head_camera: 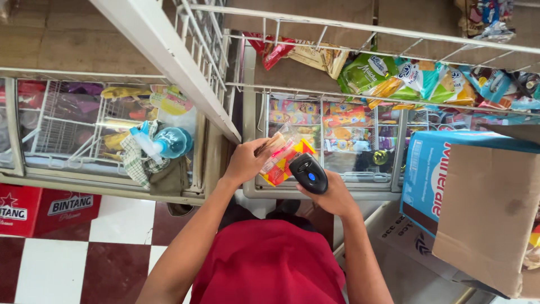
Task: The person takes food packages from a cardboard box, scans their barcodes with a handheld scanner, and places the packages onto retail shelves.
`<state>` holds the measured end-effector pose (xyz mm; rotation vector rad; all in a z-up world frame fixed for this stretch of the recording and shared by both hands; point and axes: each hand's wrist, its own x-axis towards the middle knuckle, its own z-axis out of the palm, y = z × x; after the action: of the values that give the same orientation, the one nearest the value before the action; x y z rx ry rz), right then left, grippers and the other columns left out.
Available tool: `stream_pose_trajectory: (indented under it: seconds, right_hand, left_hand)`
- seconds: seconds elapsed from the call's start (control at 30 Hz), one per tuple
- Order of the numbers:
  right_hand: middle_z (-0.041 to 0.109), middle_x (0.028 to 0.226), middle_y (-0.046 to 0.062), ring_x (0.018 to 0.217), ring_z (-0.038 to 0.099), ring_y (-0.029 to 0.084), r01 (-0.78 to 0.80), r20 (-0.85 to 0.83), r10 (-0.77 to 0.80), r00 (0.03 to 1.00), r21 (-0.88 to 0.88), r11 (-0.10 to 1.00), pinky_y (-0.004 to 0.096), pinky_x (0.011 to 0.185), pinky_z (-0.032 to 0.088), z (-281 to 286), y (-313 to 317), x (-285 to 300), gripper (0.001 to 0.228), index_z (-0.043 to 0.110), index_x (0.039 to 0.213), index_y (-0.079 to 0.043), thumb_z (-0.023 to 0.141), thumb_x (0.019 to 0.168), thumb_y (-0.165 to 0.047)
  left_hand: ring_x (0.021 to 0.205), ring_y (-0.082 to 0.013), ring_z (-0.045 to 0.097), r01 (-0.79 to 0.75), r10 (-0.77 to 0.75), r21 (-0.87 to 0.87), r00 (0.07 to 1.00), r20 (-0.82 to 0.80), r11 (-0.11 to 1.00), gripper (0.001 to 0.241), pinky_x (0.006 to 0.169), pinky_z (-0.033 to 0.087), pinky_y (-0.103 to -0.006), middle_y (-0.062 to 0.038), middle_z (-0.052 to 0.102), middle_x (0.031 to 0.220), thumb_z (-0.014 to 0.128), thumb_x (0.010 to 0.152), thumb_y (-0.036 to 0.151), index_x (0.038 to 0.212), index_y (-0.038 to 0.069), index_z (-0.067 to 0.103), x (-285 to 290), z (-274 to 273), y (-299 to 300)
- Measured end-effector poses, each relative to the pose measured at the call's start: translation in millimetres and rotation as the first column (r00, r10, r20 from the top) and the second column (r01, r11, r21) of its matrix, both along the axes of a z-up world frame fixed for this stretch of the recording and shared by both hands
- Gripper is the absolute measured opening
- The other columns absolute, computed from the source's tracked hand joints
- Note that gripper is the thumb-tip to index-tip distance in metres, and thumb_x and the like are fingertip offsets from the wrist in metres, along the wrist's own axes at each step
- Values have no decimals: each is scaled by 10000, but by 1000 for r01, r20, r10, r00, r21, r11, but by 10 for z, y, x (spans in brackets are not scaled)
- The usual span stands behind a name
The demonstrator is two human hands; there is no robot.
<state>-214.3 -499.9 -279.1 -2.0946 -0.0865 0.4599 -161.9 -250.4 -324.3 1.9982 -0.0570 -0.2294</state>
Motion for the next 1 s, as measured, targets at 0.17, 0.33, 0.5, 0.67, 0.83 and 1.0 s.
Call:
stream_pose_trajectory:
  seconds: [0.17,0.33,0.5,0.67,0.83,1.0]
  right_hand:
    - [603,670,79,617,483,169,-88,103,83,991,47,995,361,626,500,32,16,-7,326,642,866,0,835,793,-252]
    - [630,668,76,627,523,157,49,79,-49,996,-2,999,344,617,501,-97,9,-54,318,694,889,-12,857,790,-266]
    - [729,848,30,756,661,118,355,-37,-364,931,325,876,303,703,539,-227,203,-33,268,728,1095,-24,778,893,-194]
    - [755,996,101,795,712,163,465,-315,-344,884,535,705,319,739,560,-270,502,46,367,642,1307,-31,683,960,-144]
    - [672,1294,21,1136,649,98,386,-242,-309,920,701,600,285,984,513,-146,1055,18,468,598,1383,-53,695,926,-32]
    - [678,1222,63,1091,644,168,227,-140,-186,973,752,619,329,957,517,161,1633,28,509,616,1333,-29,750,848,46]
  left_hand:
    - [841,-248,769,-11,11,-6,1000,-22,1000,418,750,564,-339,-173,753,929,687,936,396,1223,93,706,-45,10,76]
    - [836,-250,764,-5,5,17,1000,1,1000,413,735,566,-336,-165,754,924,700,924,390,1213,95,708,-127,139,168]
    - [738,-268,721,-34,34,3,998,56,999,400,717,558,-353,-145,732,853,725,890,351,1206,107,704,-386,379,322]
    - [1009,-184,705,-24,-43,132,876,480,991,256,1097,441,-483,34,755,1046,776,852,158,1102,171,723,-762,461,658]
    - [1207,-173,654,-232,-70,270,624,778,934,308,1201,282,-630,74,730,1183,824,799,86,1038,221,685,-1080,614,1063]
    - [1229,-209,625,-398,-13,251,512,859,882,398,1221,203,-678,58,691,1218,860,727,80,1023,280,685,-1274,832,1535]
